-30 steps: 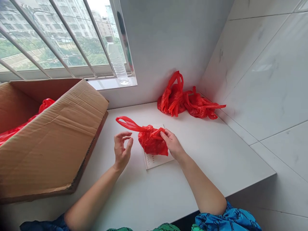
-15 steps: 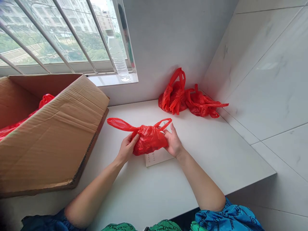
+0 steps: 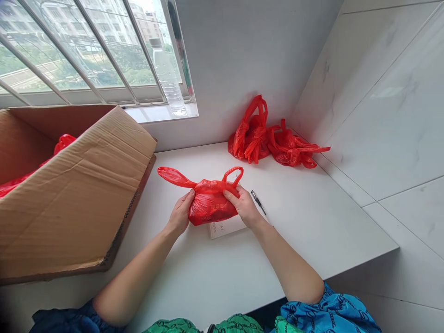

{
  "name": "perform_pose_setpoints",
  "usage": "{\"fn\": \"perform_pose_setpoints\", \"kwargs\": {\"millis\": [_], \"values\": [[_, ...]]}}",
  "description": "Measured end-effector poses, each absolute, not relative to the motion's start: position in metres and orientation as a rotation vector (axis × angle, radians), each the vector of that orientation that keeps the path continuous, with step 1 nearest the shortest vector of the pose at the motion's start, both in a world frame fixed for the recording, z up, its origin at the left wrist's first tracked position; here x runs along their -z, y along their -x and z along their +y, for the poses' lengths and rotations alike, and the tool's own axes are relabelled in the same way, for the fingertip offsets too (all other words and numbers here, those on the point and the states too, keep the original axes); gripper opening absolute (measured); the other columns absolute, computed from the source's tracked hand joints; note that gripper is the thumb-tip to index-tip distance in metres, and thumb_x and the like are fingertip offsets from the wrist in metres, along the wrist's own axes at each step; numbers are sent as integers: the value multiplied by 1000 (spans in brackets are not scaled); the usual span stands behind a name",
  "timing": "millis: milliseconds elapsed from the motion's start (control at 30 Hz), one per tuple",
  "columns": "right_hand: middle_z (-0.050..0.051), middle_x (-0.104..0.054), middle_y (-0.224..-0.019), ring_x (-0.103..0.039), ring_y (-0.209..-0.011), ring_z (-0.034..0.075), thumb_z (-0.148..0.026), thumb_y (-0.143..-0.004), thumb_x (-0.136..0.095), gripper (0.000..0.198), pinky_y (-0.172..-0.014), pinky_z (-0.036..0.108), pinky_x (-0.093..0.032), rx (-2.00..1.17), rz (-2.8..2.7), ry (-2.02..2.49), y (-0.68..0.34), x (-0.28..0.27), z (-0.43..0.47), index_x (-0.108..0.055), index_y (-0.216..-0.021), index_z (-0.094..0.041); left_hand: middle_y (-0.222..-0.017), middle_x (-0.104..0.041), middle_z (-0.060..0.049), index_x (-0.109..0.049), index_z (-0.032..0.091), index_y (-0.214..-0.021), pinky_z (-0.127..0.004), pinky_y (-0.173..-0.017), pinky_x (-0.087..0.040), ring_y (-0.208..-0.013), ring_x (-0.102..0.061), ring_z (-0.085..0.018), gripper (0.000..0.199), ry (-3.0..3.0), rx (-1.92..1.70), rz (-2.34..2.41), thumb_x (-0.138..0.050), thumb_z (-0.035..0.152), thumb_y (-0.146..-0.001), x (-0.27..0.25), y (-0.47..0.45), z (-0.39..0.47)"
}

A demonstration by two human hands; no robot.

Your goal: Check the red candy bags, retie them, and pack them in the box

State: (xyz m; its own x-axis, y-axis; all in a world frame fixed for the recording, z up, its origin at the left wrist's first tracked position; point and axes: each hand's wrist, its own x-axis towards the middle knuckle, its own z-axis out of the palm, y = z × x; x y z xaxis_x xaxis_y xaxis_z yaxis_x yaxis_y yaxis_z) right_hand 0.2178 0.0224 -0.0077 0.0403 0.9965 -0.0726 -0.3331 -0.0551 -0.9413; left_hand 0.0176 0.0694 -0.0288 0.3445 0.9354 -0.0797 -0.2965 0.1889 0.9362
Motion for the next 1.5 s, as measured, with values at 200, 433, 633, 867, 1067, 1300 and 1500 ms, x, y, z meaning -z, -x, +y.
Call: {"fn": "perform_pose_setpoints", "kwargs": {"millis": [200, 433, 633, 867, 1067, 1300, 1500], "values": [[4, -74, -112, -68, -108, 26, -49, -80, -73, 45, -97, 43, -55, -1332, -918, 1040, -217, 6, 21, -63, -118, -26, -89, -75, -6, -73, 14, -105, -29, -72, -51, -78, -68, -20, 44, -1016, -1005, 779, -61, 53, -89, 29, -18, 69], [5, -73, -114, -68, -108, 26, -46, -81, -74, 45, -97, 43, -54, -1349, -910, 1030, -217, 5, 20, -62, -119, -25, -89, -75, -6, -73, 14, -101, -28, -72, -51, -80, -68, -20, 41, -961, -1009, 773, -64, 52, -87, 31, -19, 69], [5, -73, -114, -68, -109, 27, -43, -80, -73, 45, -97, 44, -54, -1431, -808, 1057, -217, 9, 22, -61, -120, -24, -91, -75, -7, -72, 15, -98, -29, -71, -51, -77, -68, -20, 41, -907, -972, 810, -65, 53, -85, 32, -18, 70], [6, -72, -118, -68, -110, 26, -41, -82, -71, 42, -98, 43, -55, -1451, -802, 1052, -218, 12, 23, -61, -119, -23, -90, -74, -7, -72, 15, -97, -29, -71, -50, -77, -68, -20, 41, -884, -950, 812, -65, 54, -85, 31, -19, 70], [5, -72, -111, -68, -107, 26, -34, -81, -72, 54, -94, 44, -55, -1194, -1033, 1206, -238, 10, 27, -51, -130, -26, -80, -68, -4, -70, 17, -85, -28, -71, -47, -78, -61, -19, 34, -1468, -1119, 1047, -60, 49, -88, 36, -13, 73], [8, -62, -130, -60, -121, 23, -34, -82, -66, 46, -103, 40, -48, -818, -1291, 1302, -248, 10, 30, -52, -125, -25, -91, -63, -5, -60, 19, -92, -30, -71, -46, -81, -57, -18, 15, -1726, -1157, 950, -61, 34, -87, 23, -8, 65], [1, -67, -72, -63, -67, 20, -59, -83, -61, 36, -67, 34, -49, -481, -1517, 1878, -262, -8, 17, -58, -77, -24, -102, -68, -8, -64, 17, -102, -32, -79, -48, -89, -61, -21, 38, -1493, -910, 737, -53, 51, -90, 25, -7, 70]]}}
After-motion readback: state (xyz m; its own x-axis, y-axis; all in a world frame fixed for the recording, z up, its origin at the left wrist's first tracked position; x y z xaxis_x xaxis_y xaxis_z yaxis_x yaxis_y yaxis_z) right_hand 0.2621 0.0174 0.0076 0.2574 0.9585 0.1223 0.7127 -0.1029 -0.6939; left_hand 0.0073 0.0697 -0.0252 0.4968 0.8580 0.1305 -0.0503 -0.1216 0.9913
